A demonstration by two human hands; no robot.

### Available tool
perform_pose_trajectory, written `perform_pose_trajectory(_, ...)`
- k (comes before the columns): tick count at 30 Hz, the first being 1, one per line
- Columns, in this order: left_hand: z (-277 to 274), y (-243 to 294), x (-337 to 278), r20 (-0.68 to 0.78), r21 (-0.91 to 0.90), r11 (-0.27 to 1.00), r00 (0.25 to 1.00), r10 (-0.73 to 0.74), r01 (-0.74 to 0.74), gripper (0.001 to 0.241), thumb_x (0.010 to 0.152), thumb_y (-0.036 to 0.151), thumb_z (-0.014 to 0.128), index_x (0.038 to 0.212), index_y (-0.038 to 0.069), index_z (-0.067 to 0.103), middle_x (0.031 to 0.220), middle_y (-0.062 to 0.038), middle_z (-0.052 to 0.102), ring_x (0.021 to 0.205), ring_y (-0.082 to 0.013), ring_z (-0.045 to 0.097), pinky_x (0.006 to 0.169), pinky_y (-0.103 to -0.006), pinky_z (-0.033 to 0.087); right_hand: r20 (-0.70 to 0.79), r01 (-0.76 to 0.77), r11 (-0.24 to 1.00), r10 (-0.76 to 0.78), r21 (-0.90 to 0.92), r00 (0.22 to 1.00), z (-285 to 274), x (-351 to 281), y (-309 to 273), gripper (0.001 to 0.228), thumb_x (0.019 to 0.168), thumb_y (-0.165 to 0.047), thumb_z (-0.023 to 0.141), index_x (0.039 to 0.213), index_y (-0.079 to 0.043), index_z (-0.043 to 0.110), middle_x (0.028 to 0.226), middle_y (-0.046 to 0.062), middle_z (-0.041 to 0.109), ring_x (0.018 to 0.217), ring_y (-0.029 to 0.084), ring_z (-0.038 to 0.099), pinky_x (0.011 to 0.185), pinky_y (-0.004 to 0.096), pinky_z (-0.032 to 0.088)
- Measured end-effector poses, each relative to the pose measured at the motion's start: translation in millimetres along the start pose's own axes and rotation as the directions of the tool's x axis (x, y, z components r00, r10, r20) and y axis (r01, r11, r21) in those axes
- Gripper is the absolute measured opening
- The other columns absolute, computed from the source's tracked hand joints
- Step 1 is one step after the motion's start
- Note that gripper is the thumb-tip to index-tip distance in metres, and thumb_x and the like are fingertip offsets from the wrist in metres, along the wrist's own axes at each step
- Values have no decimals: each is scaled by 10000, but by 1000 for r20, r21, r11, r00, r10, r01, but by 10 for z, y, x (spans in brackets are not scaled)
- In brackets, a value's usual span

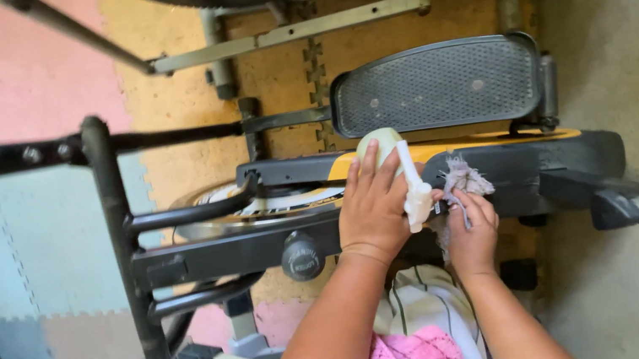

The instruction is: Cleaning and wiping down various exercise machines using a spray bottle and cloth.

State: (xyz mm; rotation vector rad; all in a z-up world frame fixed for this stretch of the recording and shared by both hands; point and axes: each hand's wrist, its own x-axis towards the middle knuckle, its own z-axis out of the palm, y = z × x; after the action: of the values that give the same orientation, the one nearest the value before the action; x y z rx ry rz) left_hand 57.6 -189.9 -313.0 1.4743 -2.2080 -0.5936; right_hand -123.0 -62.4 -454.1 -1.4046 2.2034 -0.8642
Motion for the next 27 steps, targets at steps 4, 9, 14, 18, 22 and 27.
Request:
perform_pose_trajectory(4,-27,9,-50,-37,-15,1000,999,4,-5,425,924,486,678,1277,249,691,1469,-30,571,1515,-314,411,1255,-536,311,39,24,998,-22,-59,999,-125,42,-18,291,956,-87,674,1243,-100,723,1245,133,671,1166,343,604,1043,433,451)
perform_pose_trajectory(9,-257,151,-61,-103,-95,995,995,16,-26,398,903,389,713,1256,213,665,1422,-69,576,1482,-324,434,1230,-668,206,225,-83,973,133,-218,965,-200,180,16,290,981,-93,675,1271,-101,685,1243,161,672,1158,360,585,1018,457,436)
perform_pose_trajectory(14,-426,518,-438,-160,-246,969,987,-11,-29,501,865,187,716,1344,111,591,1436,-122,551,1496,-374,434,1285,-670,197,386,-455,837,328,304,862,-350,336,-322,544,866,0,561,1388,-147,509,1254,60,617,1157,233,607,937,385,518)
perform_pose_trajectory(18,-486,731,-912,-119,-379,925,992,-47,-2,474,922,162,725,1360,82,563,1464,-135,549,1528,-353,469,1339,-626,226,600,-638,633,322,439,732,-339,384,-460,378,985,-98,599,1362,-69,594,1226,78,682,1098,247,638,872,325,556)
perform_pose_trajectory(22,-558,694,-1361,-103,-459,880,977,-189,123,527,839,177,734,1322,39,575,1428,-198,552,1425,-399,483,1226,-631,241,532,-654,672,432,349,728,-235,203,-800,369,1039,-105,601,1388,15,616,1128,165,670,998,284,594,819,420,486)
perform_pose_trajectory(27,-618,456,-1924,-172,-402,843,874,-454,358,448,896,248,759,1229,16,567,1247,-215,594,1213,-422,546,1134,-524,379,355,278,957,-288,80,889,-388,-152,-1855,446,934,-46,640,1375,2,595,1194,186,634,1140,381,553,1028,501,411)
